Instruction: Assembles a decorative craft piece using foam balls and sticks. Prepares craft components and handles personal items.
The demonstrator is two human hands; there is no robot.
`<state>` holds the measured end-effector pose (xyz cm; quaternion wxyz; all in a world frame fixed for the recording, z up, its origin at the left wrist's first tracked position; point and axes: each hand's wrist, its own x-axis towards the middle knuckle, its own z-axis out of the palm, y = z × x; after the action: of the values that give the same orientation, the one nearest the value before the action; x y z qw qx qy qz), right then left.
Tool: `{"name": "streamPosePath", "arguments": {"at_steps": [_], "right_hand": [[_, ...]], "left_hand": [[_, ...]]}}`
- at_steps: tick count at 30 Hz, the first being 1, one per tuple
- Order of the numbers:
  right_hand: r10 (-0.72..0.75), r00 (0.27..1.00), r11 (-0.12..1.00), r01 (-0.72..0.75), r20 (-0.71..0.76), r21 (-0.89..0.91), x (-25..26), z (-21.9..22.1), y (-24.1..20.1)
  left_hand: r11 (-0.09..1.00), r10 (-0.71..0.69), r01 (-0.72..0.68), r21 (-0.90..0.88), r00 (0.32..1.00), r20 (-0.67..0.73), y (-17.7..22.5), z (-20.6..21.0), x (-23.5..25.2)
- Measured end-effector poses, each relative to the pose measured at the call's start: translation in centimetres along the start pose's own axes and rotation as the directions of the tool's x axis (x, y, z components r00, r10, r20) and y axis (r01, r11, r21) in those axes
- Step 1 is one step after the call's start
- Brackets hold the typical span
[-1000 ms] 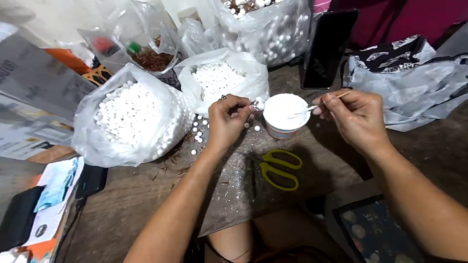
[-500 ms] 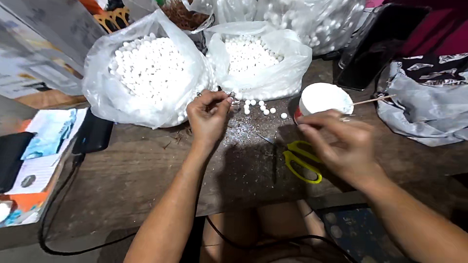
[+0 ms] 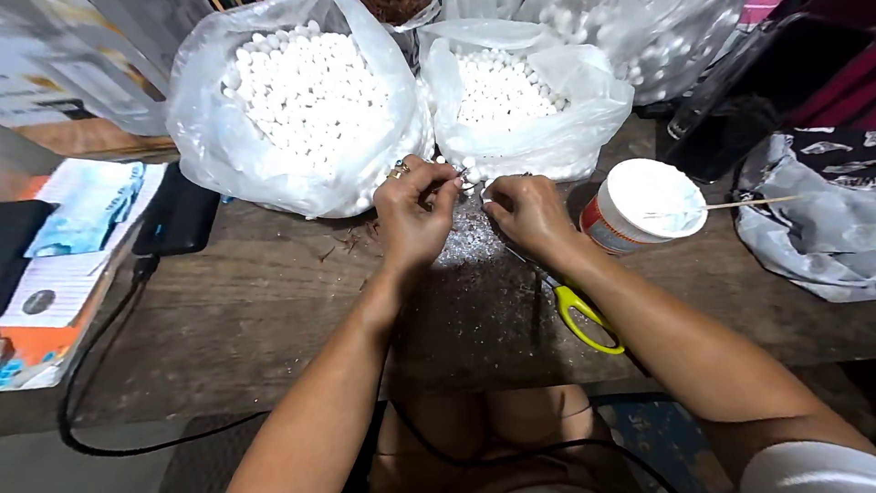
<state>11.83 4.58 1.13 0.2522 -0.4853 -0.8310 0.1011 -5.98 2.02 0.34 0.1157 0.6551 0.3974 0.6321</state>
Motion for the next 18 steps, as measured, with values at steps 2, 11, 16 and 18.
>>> {"name": "streamPosePath", "arguments": {"at_steps": [2, 11, 16, 18], "right_hand": [[-0.018, 0.994, 0.986, 0.035, -0.104, 0.16, -0.4, -0.5, 0.4], [0.125, 0.99, 0.49, 0.0, -0.071, 0.871, -1.2, -2.1, 0.8], [0.145, 0.988, 0.428, -0.016, -0.052, 0.904, -1.3, -2.1, 0.4], [0.156, 0.987, 0.378, -0.037, -0.024, 0.925, -1.4, -2.1, 0.4]], "left_hand": [[1.0, 0.005, -0.004, 0.014, 1.0, -0.001, -0.1, 0.1, -0.1], [0.976, 0.103, -0.122, 0.178, 0.988, 0.112, 0.7, 0.0, -1.0], [0.972, 0.154, -0.166, 0.165, 0.984, 0.086, 0.7, 0.7, -1.4], [0.968, 0.167, -0.179, 0.176, 0.983, 0.079, 0.6, 0.7, -1.3]]}}
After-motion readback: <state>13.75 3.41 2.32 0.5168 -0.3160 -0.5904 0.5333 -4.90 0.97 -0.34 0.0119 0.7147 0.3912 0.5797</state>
